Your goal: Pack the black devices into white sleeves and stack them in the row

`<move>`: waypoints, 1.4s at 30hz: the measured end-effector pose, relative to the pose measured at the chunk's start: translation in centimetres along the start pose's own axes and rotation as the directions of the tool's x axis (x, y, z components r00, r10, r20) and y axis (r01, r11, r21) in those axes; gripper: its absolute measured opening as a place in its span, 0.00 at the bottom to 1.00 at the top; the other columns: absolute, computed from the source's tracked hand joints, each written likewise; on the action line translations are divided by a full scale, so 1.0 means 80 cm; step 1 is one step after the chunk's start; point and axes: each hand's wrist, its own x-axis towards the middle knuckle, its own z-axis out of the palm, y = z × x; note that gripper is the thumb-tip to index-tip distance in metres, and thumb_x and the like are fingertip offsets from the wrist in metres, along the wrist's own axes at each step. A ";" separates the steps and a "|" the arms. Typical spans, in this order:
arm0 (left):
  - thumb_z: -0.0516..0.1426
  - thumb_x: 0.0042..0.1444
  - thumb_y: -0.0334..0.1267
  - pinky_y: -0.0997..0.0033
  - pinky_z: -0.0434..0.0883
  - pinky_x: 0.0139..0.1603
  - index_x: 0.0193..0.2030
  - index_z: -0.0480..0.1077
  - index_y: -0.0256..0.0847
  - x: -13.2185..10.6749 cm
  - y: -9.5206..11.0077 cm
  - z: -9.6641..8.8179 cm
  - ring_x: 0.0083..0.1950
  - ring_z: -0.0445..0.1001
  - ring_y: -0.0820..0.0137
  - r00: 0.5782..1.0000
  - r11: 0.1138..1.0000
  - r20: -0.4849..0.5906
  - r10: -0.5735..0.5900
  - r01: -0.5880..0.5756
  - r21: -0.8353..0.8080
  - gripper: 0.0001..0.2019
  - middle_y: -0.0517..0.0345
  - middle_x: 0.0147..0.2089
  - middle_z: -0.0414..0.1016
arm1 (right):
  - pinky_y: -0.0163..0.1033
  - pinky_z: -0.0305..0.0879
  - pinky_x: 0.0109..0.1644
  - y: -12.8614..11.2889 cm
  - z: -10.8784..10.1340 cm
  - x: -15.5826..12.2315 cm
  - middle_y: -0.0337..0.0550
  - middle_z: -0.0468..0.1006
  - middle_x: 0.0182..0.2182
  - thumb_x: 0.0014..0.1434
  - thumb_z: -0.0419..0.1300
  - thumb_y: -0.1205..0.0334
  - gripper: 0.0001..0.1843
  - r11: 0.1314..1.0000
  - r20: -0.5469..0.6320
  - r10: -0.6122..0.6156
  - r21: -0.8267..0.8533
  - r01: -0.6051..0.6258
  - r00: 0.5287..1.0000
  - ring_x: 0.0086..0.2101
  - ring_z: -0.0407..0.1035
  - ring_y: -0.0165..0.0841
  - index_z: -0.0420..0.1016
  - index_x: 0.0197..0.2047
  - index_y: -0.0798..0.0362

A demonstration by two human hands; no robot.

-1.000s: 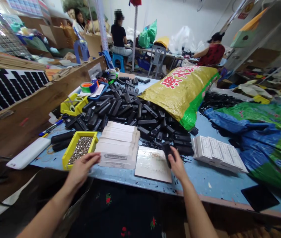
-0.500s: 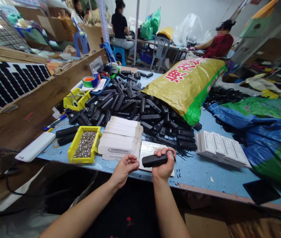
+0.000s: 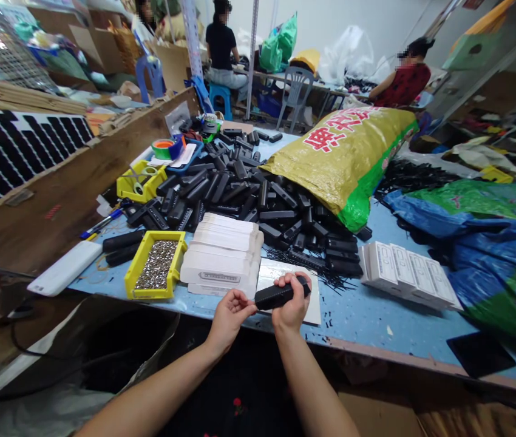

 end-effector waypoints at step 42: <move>0.53 0.57 0.42 0.62 0.64 0.57 0.53 0.62 0.46 -0.001 0.098 -0.072 0.54 0.68 0.64 0.759 0.476 0.651 -0.014 -0.567 0.672 0.17 0.51 0.55 0.67 | 0.38 0.67 0.38 0.010 -0.039 -0.021 0.42 0.70 0.35 0.60 0.55 0.47 0.17 0.824 0.607 0.236 -0.539 0.174 0.759 0.31 0.66 0.31 0.72 0.46 0.48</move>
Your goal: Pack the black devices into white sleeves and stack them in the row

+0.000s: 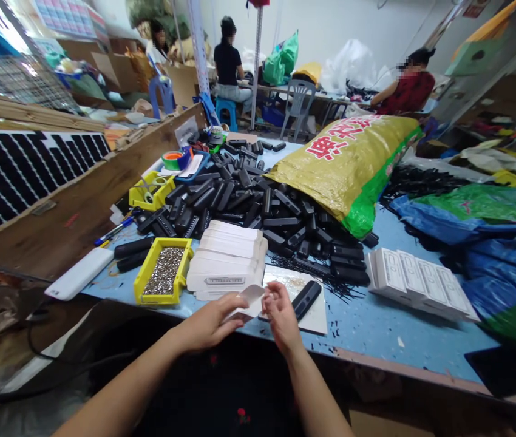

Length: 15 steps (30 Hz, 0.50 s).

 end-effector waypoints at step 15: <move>0.64 0.39 0.35 0.56 0.57 0.64 0.69 0.36 0.42 0.040 0.003 0.037 0.63 0.61 0.58 0.960 0.936 -0.179 -0.213 0.148 -0.321 0.54 0.45 0.62 0.61 | 0.48 0.57 0.62 -0.014 -0.004 -0.006 0.43 0.69 0.56 0.64 0.50 0.60 0.20 0.873 0.228 -0.298 -0.327 0.361 0.927 0.57 0.61 0.36 0.67 0.58 0.44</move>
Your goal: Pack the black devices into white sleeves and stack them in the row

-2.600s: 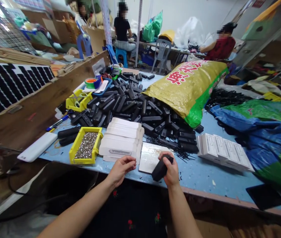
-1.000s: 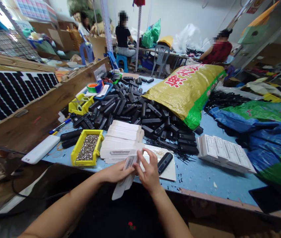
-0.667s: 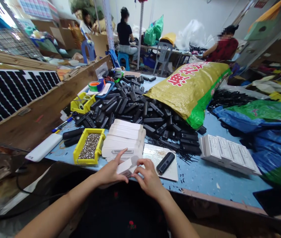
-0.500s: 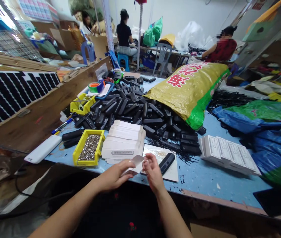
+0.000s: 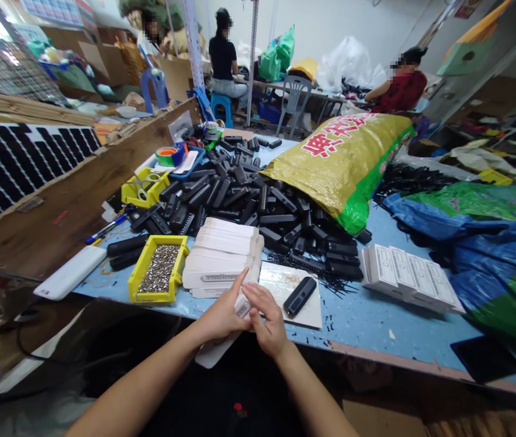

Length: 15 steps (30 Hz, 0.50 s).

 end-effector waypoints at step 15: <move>0.52 0.60 0.42 0.63 0.76 0.44 0.52 0.65 0.38 0.005 -0.002 0.002 0.43 0.76 0.67 0.782 0.246 -0.125 -0.610 0.037 -0.969 0.16 0.48 0.50 0.73 | 0.50 0.69 0.48 0.000 -0.054 -0.008 0.47 0.75 0.43 0.55 0.62 0.51 0.22 0.969 -0.497 0.188 0.235 -0.077 0.847 0.43 0.73 0.39 0.58 0.48 0.48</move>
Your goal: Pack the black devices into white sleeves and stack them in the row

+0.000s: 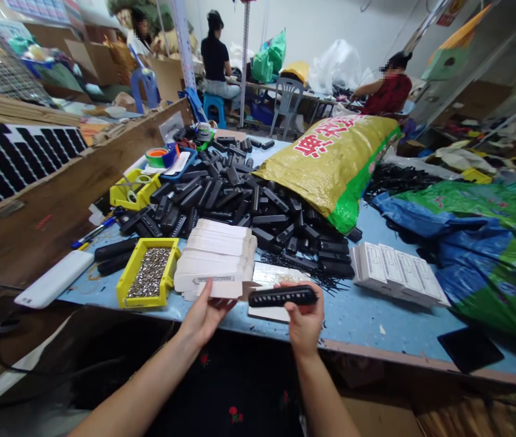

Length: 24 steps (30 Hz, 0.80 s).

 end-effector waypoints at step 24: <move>0.60 0.47 0.48 0.61 0.71 0.48 0.57 0.56 0.42 0.032 -0.012 -0.020 0.49 0.75 0.58 0.743 -0.224 0.649 0.165 -0.613 0.758 0.32 0.50 0.50 0.73 | 0.41 0.68 0.39 0.047 -0.107 0.033 0.44 0.76 0.33 0.60 0.54 0.58 0.12 0.752 0.022 0.284 -0.625 -0.209 0.958 0.32 0.72 0.36 0.68 0.45 0.53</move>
